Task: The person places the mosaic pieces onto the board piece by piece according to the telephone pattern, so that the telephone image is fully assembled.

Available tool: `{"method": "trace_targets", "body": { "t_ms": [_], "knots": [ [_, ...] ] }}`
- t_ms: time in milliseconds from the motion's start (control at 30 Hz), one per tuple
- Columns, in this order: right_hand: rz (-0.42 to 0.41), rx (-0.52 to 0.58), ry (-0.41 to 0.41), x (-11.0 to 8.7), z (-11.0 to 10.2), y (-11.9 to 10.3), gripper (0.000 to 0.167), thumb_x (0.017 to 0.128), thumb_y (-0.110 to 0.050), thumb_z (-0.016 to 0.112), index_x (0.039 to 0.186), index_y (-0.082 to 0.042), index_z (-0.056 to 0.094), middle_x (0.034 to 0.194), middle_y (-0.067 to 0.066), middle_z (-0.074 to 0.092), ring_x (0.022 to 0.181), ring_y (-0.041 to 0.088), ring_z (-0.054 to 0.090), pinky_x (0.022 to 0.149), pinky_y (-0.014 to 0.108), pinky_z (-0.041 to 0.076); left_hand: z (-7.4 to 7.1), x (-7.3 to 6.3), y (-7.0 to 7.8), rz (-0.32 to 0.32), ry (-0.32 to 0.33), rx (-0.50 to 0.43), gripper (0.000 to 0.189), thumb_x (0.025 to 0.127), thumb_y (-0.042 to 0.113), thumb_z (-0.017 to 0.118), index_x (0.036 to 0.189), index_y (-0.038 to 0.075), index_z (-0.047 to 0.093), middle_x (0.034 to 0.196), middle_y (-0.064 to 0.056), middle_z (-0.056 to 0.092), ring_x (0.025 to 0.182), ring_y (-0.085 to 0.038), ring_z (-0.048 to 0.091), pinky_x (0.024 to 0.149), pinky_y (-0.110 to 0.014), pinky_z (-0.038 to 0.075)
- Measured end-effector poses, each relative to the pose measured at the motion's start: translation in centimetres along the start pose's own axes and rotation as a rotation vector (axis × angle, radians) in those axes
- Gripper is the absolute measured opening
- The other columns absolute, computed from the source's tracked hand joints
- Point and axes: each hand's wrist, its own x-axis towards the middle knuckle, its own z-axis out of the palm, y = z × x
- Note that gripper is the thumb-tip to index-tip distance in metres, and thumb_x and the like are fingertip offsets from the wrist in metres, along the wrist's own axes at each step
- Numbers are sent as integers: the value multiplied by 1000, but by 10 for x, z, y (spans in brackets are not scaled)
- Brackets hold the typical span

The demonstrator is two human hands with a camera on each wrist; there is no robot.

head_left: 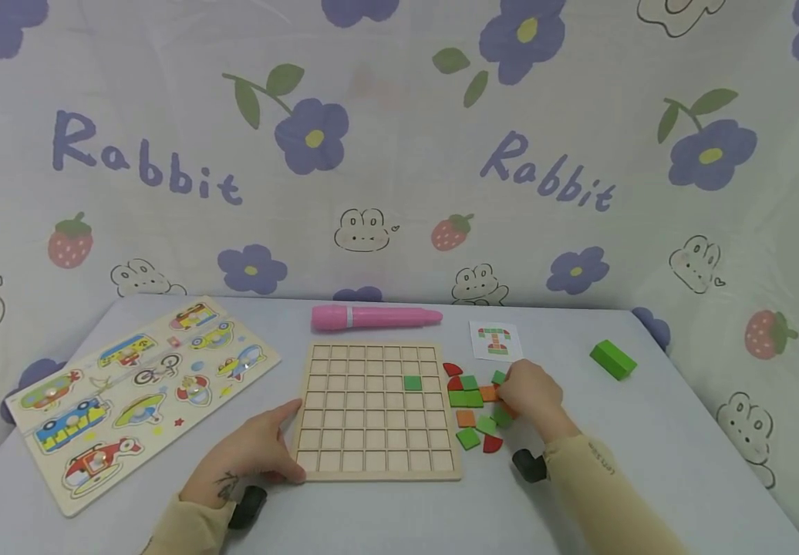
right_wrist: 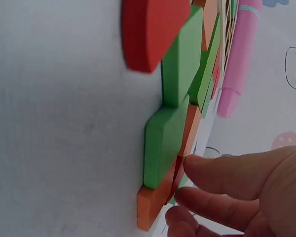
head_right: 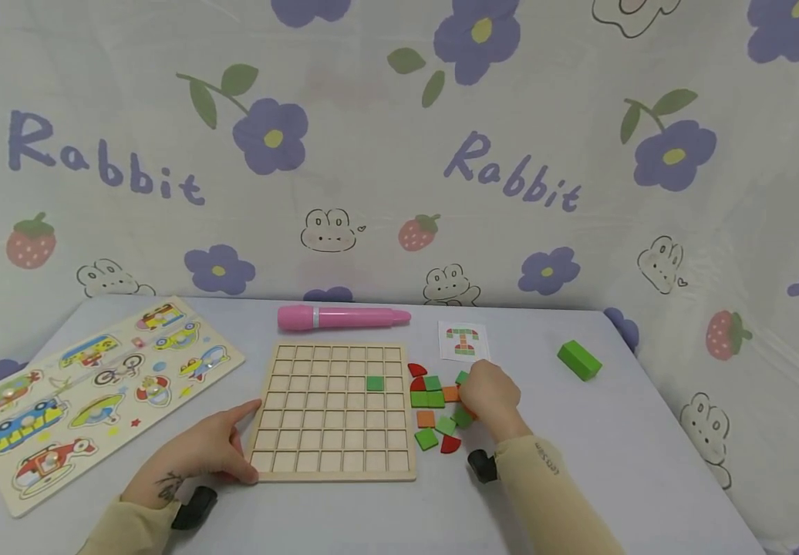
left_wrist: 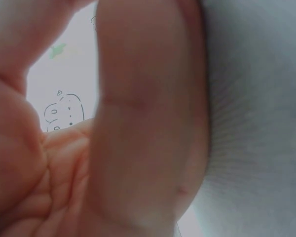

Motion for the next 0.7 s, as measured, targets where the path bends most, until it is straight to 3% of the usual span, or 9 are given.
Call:
{"method": "trace_targets", "body": {
  "t_ms": [233, 400, 567, 700],
  "knots": [
    [50, -16, 12, 0, 4, 0, 26, 82, -19, 59, 96, 4, 59, 78, 11, 54, 68, 22, 50, 55, 30, 36, 0, 0, 0, -4, 3, 0, 110, 53, 6, 86, 146, 10, 28, 61, -7, 57, 48, -16, 51, 48, -27, 43],
    [49, -1, 5, -1, 5, 2, 25, 83, -20, 59, 93, 3, 60, 77, 10, 55, 69, 22, 50, 56, 30, 37, 0, 0, 0, -6, 5, 1, 110, 53, 6, 86, 146, 11, 28, 62, -7, 57, 49, -16, 52, 48, -28, 44],
    [33, 73, 12, -1, 3, 4, 25, 81, -20, 64, 93, 2, 59, 79, 10, 56, 71, 23, 51, 58, 30, 38, 0, 0, -1, -1, 3, -1, 110, 53, 6, 87, 146, 10, 28, 61, -7, 57, 48, -16, 51, 48, -27, 43],
    [14, 212, 11, -2, -2, -1, 22, 80, -20, 66, 88, -2, 57, 80, 9, 56, 72, 22, 50, 57, 29, 38, 0, 1, -1, -5, 3, -3, 110, 53, 6, 87, 146, 11, 28, 60, -7, 56, 48, -15, 51, 48, -27, 43]
  ]
}}
